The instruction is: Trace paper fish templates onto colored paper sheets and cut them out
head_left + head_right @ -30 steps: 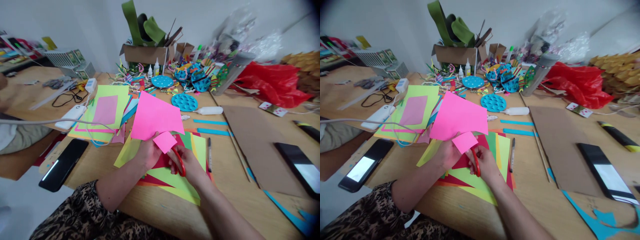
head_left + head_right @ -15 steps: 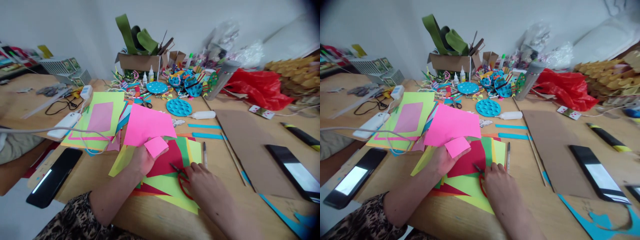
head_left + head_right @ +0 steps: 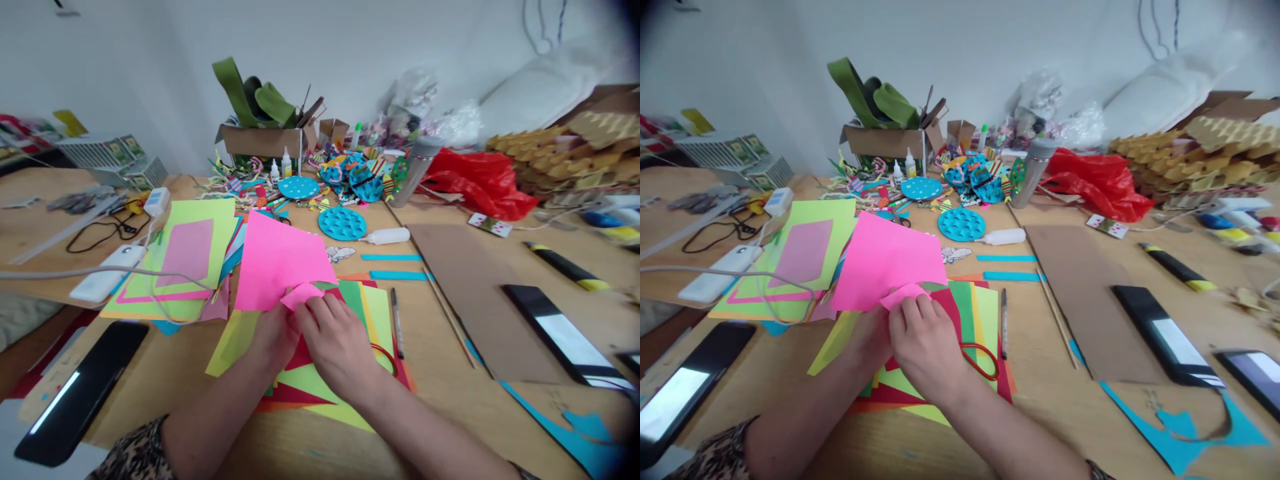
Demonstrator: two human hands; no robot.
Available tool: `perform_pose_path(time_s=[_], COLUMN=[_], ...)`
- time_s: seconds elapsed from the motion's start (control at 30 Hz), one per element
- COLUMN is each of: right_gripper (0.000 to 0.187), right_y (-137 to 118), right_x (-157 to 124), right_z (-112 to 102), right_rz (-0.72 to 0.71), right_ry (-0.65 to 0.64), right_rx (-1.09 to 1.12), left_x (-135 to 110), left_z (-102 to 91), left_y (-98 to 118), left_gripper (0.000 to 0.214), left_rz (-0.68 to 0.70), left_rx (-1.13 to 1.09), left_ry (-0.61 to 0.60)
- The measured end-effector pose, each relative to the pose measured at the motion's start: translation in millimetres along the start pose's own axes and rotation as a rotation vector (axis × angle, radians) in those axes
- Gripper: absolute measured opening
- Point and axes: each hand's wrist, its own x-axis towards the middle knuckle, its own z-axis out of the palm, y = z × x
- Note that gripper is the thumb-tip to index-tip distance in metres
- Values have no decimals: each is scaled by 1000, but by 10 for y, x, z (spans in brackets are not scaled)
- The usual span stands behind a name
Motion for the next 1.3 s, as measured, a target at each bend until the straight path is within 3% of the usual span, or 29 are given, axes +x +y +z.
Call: perform_pose_path(time_s=[0.1, 0.23, 0.33, 0.4, 0.6, 0.73, 0.83, 0.93, 1.1, 1.3], right_gripper=[21, 17, 16, 19, 25, 28, 22, 19, 34, 14], right_y=[148, 429, 600, 659, 805, 1116, 1409, 1650, 1814, 1795], right_x=[-44, -109, -169, -213, -294, -348, -434, -549, -741, -866], right_z=[-59, -166, -170, -132, -29, -9, -7, -42, -122, -44], right_rz=[132, 520, 783, 879, 1040, 1232, 1371, 1449, 1446, 1468], right_ry=[98, 171, 170, 156, 190, 253, 322, 416, 533, 528], right_rx=[113, 488, 763, 892, 1072, 1154, 1087, 1018, 1020, 1051], left_x=[-24, -47, -58, -63, -74, -76, -72, -64, -58, -75], left_z=[68, 160, 181, 177, 159, 149, 135, 119, 106, 117], left_y=[40, 64, 49, 37, 58, 77, 78, 78, 83, 86], left_gripper=[14, 33, 46, 49, 54, 57, 60, 60, 57, 56], left_rz=[129, 243, 252, 229, 224, 284, 309, 312, 303, 327], left_rx=[-156, -251, -238, -225, -195, -189, -182, -176, -170, -149], left_ry=[34, 85, 72, 54, 3, 8, 17, 19, 19, 24])
